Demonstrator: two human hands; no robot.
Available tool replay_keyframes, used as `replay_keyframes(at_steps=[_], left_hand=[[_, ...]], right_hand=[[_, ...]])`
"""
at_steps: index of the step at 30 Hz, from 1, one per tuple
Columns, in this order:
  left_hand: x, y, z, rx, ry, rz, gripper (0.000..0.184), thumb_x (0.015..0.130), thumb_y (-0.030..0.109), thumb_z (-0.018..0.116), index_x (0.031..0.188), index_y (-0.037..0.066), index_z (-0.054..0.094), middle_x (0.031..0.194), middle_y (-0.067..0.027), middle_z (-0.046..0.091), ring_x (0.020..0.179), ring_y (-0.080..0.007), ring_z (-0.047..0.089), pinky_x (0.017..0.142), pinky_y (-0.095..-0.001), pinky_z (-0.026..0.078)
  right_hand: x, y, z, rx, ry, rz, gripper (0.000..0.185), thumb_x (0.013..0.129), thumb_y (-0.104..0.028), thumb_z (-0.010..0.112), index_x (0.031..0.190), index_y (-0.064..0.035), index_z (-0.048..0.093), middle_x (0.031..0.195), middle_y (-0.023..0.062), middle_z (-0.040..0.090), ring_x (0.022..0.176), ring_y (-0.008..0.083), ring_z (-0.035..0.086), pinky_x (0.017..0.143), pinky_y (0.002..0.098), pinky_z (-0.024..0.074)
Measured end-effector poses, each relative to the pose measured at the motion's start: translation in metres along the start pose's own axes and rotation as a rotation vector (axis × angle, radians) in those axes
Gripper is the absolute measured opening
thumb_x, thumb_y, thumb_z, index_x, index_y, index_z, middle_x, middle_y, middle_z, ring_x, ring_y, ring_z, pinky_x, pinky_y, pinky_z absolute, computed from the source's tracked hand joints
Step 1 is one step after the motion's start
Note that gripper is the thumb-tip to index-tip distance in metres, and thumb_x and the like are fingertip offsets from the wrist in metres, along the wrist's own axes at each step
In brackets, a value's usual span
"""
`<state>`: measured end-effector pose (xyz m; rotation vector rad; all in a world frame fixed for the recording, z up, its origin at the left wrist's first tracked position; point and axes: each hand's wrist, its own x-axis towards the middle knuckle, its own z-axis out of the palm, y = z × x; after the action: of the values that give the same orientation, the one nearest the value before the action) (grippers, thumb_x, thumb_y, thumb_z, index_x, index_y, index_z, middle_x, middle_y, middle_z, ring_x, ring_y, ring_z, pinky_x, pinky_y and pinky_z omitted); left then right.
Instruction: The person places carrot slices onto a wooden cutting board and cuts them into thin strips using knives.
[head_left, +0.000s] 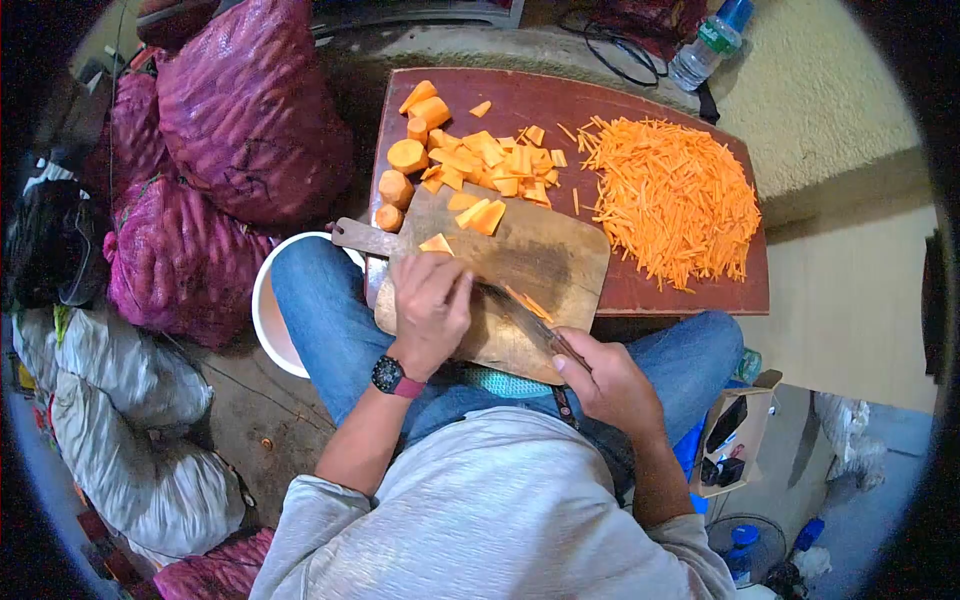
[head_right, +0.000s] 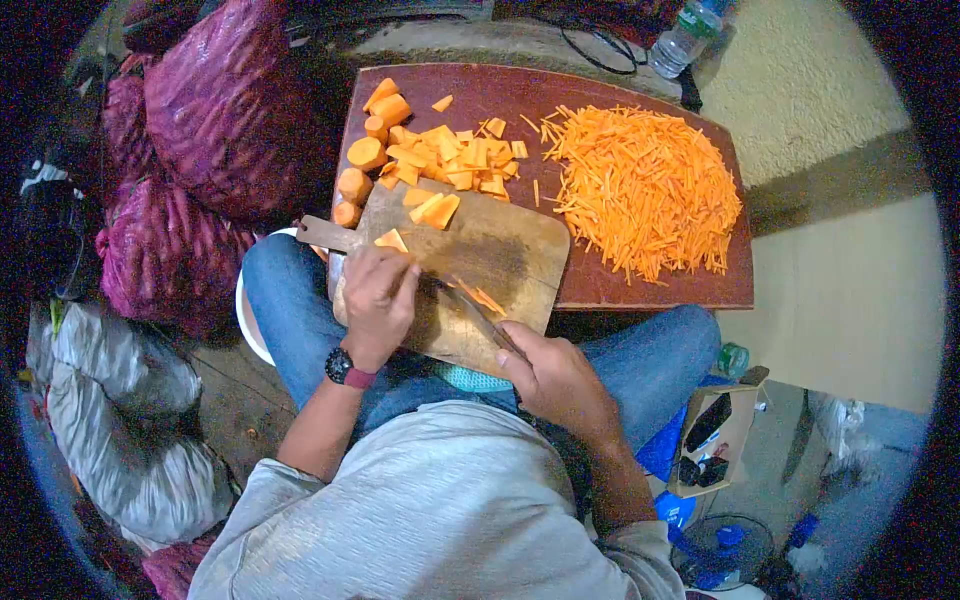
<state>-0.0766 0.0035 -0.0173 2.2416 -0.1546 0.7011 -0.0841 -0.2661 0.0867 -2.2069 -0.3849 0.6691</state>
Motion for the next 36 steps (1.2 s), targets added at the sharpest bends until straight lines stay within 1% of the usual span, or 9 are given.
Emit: replay_keyframes(at_steps=[1,4,6,10,12,25,27,28,36], left_hand=[[0.001,-0.003,-0.003,0.054,0.022,-0.048,0.021,0.085,0.000,0.081,0.105,0.003,0.076,0.105,-0.0109,0.071,0.099,-0.0333,0.065,0.092,-0.0449,0.046],[0.002,-0.005,-0.005,0.173,-0.033,-0.135,0.034,0.085,0.008,0.084,0.119,0.004,0.077,0.119,-0.0131,0.070,0.113,-0.0347,0.063,0.100,-0.0490,0.044],[0.004,-0.004,-0.005,0.254,-0.051,-0.169,0.038,0.086,0.011,0.085,0.123,0.005,0.077,0.124,-0.0130,0.070,0.119,-0.0342,0.062,0.103,-0.0488,0.045],[0.005,-0.007,-0.005,0.281,-0.070,-0.147,0.044,0.085,0.015,0.087,0.127,0.006,0.076,0.130,-0.0136,0.069,0.122,-0.0353,0.061,0.105,-0.0501,0.044],[0.006,-0.008,-0.006,0.281,-0.068,-0.147,0.043,0.084,0.015,0.087,0.125,0.006,0.077,0.129,-0.0137,0.069,0.122,-0.0352,0.061,0.106,-0.0498,0.044],[-0.005,0.021,0.028,0.045,-0.212,0.016,0.050,0.079,0.016,0.092,0.122,0.000,0.072,0.107,-0.0184,0.062,0.103,-0.0407,0.062,0.090,-0.0507,0.052],[-0.006,0.034,0.029,0.000,-0.270,0.005,0.050,0.076,0.015,0.095,0.119,0.001,0.073,0.110,-0.0171,0.066,0.100,-0.0386,0.065,0.087,-0.0471,0.055],[-0.007,0.035,0.027,0.015,-0.321,0.001,0.050,0.078,0.015,0.094,0.120,0.001,0.072,0.109,-0.0179,0.064,0.100,-0.0387,0.064,0.086,-0.0466,0.055],[-0.013,0.032,0.013,0.022,-0.401,0.121,0.043,0.081,0.008,0.085,0.122,0.000,0.072,0.113,-0.0194,0.062,0.104,-0.0404,0.061,0.092,-0.0490,0.053]], right_hand=[[0.002,0.004,0.000,-0.009,-0.024,0.019,0.028,0.106,-0.015,0.064,0.129,0.0013,0.067,0.096,0.0238,0.074,0.087,0.0365,0.075,0.082,0.0415,0.0568],[0.012,0.029,-0.030,-0.051,0.092,0.017,0.037,0.107,-0.024,0.065,0.133,0.0019,0.068,0.109,0.0287,0.076,0.098,0.0411,0.078,0.086,0.0481,0.0589],[0.024,0.064,-0.045,-0.071,0.389,-0.111,0.033,0.110,-0.022,0.062,0.131,0.0022,0.069,0.108,0.0270,0.076,0.094,0.0373,0.077,0.085,0.0446,0.0581],[0.029,0.065,-0.075,-0.210,0.509,0.115,0.035,0.110,-0.021,0.062,0.134,0.0034,0.068,0.102,0.0256,0.078,0.092,0.0359,0.078,0.085,0.0444,0.0583],[0.026,0.076,-0.068,-0.157,0.571,-0.094,0.034,0.109,-0.019,0.064,0.133,0.0034,0.069,0.100,0.0246,0.079,0.089,0.0349,0.078,0.080,0.0449,0.0578],[0.001,0.026,-0.012,0.056,0.217,-0.111,0.035,0.104,-0.017,0.068,0.135,0.0011,0.067,0.107,0.0298,0.075,0.102,0.0480,0.075,0.085,0.0486,0.0590],[0.000,0.025,-0.009,0.065,0.194,-0.122,0.032,0.105,-0.009,0.068,0.134,0.0053,0.067,0.095,0.0245,0.074,0.086,0.0298,0.077,0.079,0.0391,0.0570],[-0.001,0.024,-0.008,0.068,0.198,-0.119,0.032,0.105,-0.009,0.068,0.134,0.0053,0.067,0.095,0.0245,0.074,0.086,0.0298,0.077,0.079,0.0391,0.0570],[-0.002,0.015,0.004,0.001,0.108,-0.141,0.032,0.105,-0.015,0.068,0.133,0.0013,0.066,0.105,0.0266,0.074,0.095,0.0465,0.075,0.081,0.0459,0.0586]])
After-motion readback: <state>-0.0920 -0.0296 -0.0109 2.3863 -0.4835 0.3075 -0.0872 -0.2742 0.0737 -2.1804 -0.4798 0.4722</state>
